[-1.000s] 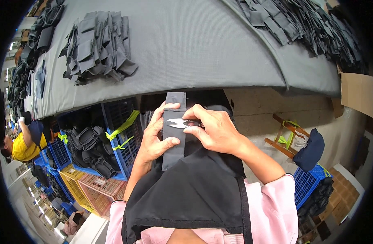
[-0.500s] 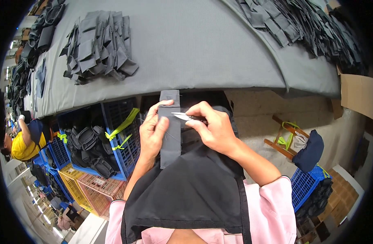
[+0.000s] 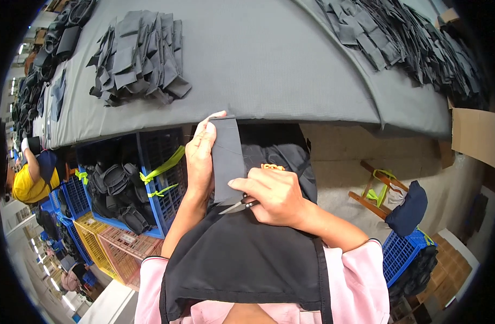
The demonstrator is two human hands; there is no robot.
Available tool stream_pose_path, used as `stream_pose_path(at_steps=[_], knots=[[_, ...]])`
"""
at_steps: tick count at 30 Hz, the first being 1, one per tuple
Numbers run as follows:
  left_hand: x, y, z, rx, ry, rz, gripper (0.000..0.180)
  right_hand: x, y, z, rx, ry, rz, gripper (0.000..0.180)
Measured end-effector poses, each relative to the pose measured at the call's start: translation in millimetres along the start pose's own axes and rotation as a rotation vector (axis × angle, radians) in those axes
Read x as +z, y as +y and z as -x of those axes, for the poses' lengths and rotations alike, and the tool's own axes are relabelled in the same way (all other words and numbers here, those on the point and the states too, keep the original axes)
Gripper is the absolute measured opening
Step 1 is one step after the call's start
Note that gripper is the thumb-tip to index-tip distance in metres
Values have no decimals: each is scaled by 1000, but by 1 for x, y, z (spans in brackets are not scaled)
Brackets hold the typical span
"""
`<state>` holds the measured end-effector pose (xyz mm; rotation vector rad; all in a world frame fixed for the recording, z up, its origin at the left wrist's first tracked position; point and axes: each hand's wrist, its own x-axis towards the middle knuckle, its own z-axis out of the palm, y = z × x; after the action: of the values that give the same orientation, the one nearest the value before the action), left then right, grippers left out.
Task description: The recorder uses small handheld snips to trim excess threads and material from small black fabric components at a workbench.
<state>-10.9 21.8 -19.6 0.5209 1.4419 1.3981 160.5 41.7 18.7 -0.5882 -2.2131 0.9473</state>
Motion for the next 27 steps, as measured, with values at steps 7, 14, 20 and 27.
stream_pose_path(at_steps=[7, 14, 20, 27], knots=[[2, 20, -14, 241, 8, -125, 41, -13, -14, -13, 344, -55, -465, 31], [-6, -3, -2, 104, -389, 183, 75, 1, 9, -10, 739, 162, -723, 22], [-15, 17, 8, 294, -609, -226, 44, 3, 19, -19, 793, 48, -802, 17], [-6, 14, 20, 136, -231, -218, 12, 0, 20, -21, 755, 176, -762, 17]])
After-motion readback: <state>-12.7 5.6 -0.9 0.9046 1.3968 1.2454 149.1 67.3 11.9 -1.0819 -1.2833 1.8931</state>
